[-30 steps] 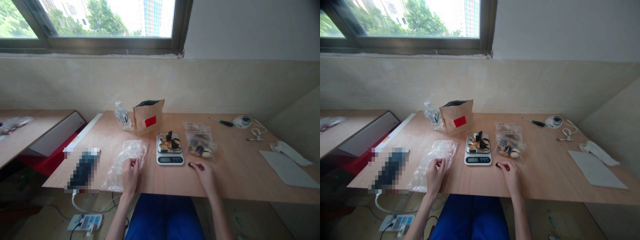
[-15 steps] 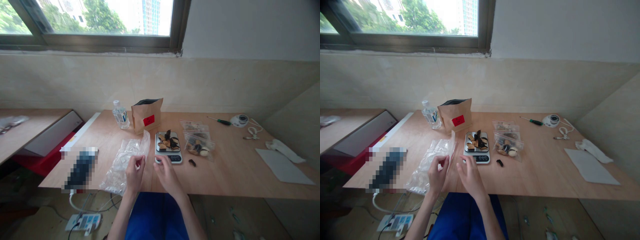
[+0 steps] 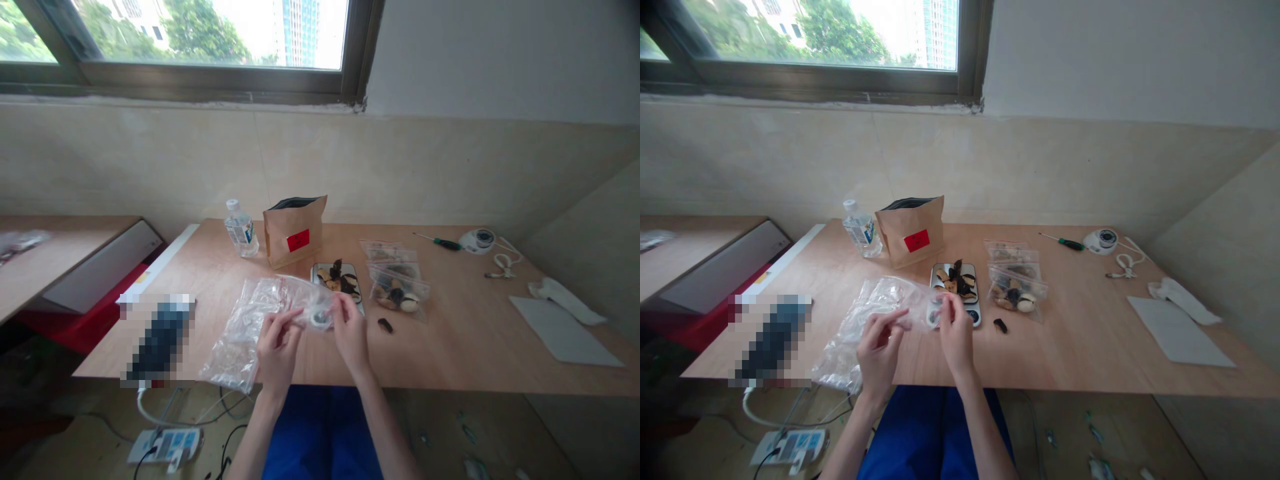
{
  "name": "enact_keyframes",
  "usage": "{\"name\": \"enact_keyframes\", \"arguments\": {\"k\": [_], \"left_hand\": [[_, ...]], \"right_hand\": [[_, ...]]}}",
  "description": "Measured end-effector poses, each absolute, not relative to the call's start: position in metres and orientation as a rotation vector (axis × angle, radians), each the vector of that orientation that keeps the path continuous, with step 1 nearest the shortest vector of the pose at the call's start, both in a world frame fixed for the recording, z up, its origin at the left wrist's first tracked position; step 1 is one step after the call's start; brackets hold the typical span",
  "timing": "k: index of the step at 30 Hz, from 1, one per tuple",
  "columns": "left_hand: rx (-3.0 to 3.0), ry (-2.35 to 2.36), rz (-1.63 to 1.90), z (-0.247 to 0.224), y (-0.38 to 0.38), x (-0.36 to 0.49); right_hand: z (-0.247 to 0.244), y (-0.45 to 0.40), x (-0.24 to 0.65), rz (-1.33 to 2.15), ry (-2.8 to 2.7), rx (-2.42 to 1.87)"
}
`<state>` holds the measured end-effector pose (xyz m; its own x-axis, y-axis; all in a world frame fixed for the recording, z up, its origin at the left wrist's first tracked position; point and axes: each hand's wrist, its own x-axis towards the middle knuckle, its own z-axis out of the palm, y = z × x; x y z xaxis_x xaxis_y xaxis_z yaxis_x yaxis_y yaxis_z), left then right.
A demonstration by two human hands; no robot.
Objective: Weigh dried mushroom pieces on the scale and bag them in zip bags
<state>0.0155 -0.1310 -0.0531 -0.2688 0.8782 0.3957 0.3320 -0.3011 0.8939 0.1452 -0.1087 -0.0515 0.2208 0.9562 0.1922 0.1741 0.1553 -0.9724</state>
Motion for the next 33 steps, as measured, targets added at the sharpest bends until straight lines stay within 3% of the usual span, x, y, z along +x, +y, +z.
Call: {"name": "enact_keyframes", "arguments": {"k": [6, 13, 25, 33], "left_hand": [[1.299, 1.691, 1.675, -0.033, -0.128, 0.012], [1.267, 1.618, 1.642, -0.017, -0.125, 0.002], [1.569, 1.869, 1.614, -0.027, -0.082, 0.014], [1.390, 1.854, 1.619, -0.041, -0.059, 0.020]], "right_hand": [[-0.049, -0.102, 0.178, 1.008, -1.466, -1.218], [-0.069, -0.072, 0.222, 0.492, -1.841, -1.340], [-0.083, -0.032, 0.239, 0.258, -2.189, -1.540], [-0.092, -0.034, 0.233, 0.085, -2.143, -1.590]]}}
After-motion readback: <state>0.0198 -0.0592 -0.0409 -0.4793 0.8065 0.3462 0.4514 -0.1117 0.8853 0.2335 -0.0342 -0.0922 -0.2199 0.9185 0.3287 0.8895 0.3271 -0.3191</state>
